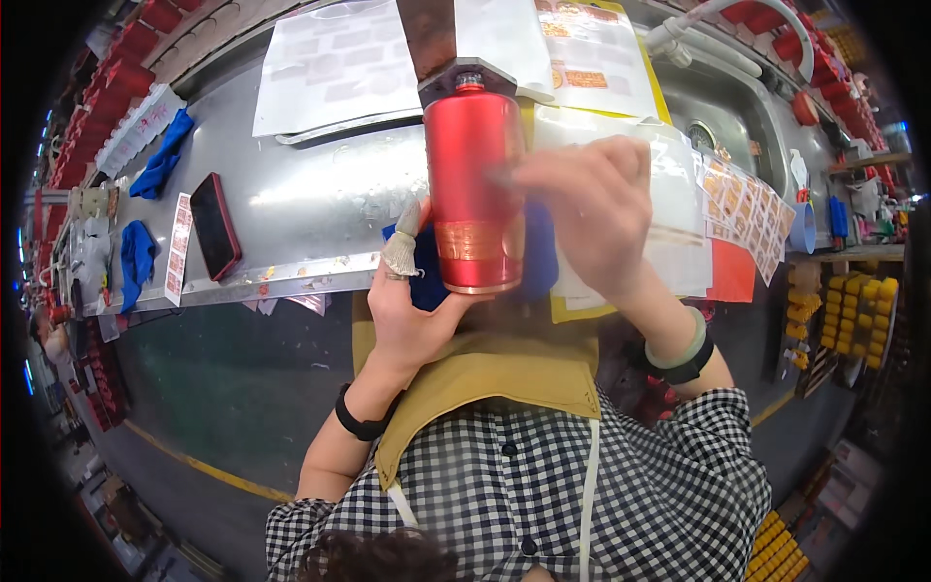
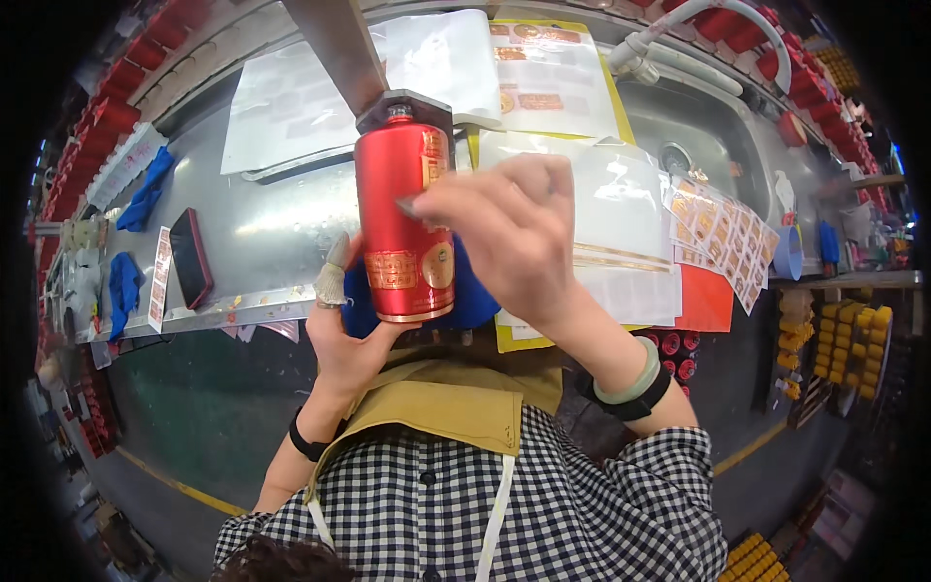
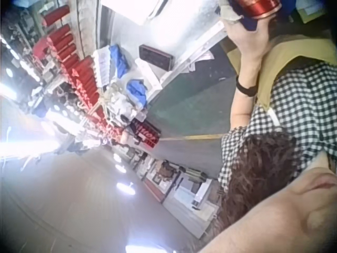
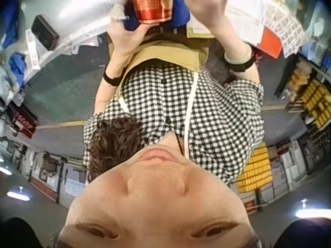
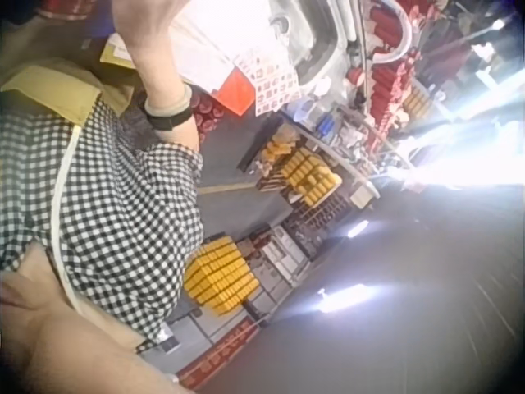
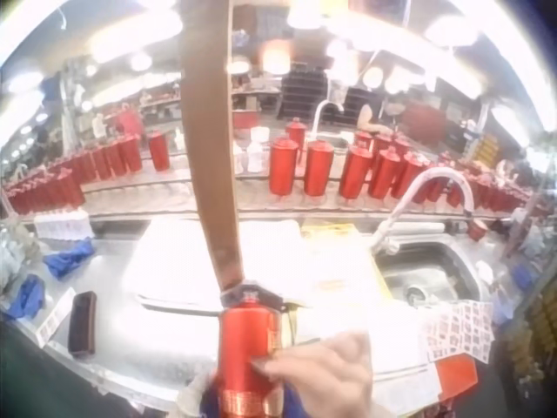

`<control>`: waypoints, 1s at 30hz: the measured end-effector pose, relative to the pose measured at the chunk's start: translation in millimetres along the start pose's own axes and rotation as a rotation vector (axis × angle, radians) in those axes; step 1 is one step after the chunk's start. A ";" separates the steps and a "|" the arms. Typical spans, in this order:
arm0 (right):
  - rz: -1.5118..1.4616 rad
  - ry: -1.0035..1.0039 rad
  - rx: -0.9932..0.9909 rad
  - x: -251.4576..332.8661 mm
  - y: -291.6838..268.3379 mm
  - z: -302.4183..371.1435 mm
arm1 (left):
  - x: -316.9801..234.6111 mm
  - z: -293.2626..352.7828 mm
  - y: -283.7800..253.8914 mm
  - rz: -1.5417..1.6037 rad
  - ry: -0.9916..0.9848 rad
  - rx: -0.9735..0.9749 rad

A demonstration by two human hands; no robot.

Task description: Applying labels to the side of a red cylindrical product container.

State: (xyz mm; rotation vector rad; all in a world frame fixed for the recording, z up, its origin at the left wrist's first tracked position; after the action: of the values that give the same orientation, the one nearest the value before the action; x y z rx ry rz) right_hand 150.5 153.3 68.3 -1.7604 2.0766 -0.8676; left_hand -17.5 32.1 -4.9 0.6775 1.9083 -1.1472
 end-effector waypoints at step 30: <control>-0.142 -0.223 0.013 -21.2 12.1 1.1 | 23.5 1.8 7.5 0.067 -0.065 0.252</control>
State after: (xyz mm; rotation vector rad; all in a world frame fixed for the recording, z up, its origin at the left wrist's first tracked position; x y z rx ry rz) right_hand 146.1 174.4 56.7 -1.9204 1.8201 -0.6827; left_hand -24.0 34.9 -28.6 0.8225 1.6899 -1.3638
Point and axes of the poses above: each hand's wrist, its own z-axis away from the middle knuckle, its own y-axis out of the palm, x = y × z, the point moved 6 cm from there along -z, towards the middle knuckle, and after that the axes turned 9 degrees about -y, right-handed, at the moved point
